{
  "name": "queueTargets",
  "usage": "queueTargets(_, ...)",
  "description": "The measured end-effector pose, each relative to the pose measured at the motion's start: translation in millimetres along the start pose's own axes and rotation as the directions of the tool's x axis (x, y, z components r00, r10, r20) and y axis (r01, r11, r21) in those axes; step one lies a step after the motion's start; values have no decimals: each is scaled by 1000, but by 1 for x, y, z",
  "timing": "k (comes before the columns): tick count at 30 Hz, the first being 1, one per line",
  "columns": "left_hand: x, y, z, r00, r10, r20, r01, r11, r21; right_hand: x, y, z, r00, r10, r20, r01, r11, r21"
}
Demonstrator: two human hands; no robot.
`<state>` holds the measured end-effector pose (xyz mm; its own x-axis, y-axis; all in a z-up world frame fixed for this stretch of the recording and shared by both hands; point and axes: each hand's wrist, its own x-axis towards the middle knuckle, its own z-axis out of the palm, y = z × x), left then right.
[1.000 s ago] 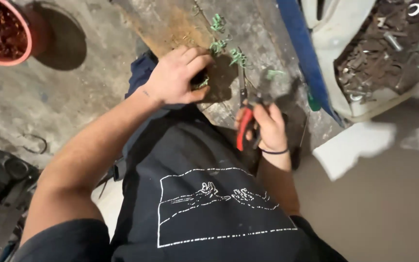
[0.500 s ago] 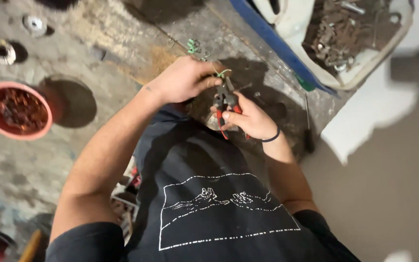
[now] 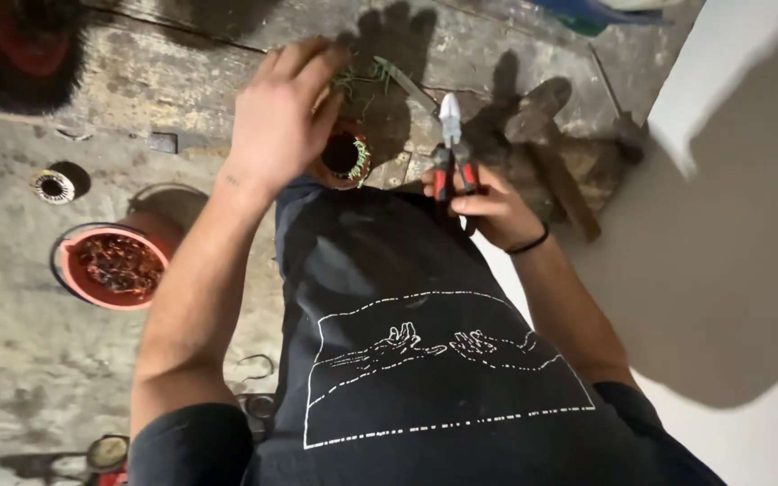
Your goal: The person uses pliers to cut and remove green insulation from a copper wire coil. They then pull the copper wire from the coil by hand and place the stripped wire into a red bucket.
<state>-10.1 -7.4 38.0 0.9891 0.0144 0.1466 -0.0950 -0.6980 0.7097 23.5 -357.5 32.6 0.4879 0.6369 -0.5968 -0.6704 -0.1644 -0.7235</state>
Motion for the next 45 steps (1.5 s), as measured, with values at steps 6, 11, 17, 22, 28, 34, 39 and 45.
queueTargets(6, -29, 14, 6, 986, 149, 78, -155, 984, 86, 6, 0, -3, 999, -42, -20, 44, 994, 104)
queueTargets(11, -46, 7, 13, 975, 215, 63, -221, 969, 108, 16, -3, -5, 999, 30, 28, -32, 996, 89)
queueTargets(17, -59, 23, 14, 990, 142, 16, -143, 981, 129, 24, -5, -10, 997, 41, 68, -38, 998, -53)
queueTargets(22, -56, 37, 31, 999, -35, -17, 37, 995, 96, 26, -12, -4, 992, -44, 115, 77, 950, -302)
queueTargets(28, -53, 30, 43, 974, -211, -79, 199, 971, -136, 28, 1, -12, 987, -41, 155, 106, 891, -441)
queueTargets(34, -49, 36, 44, 973, -210, -97, 221, 966, 132, 22, 10, -19, 996, -46, -76, 50, 997, 52)
queueTargets(39, -49, 30, 40, 986, -137, -93, 157, 951, 266, 19, 6, -10, 997, 65, -49, -55, 983, 173)
queueTargets(45, -52, 41, 30, 982, -143, -127, 167, 963, 209, 17, 20, -12, 999, -32, -43, 37, 992, 119)
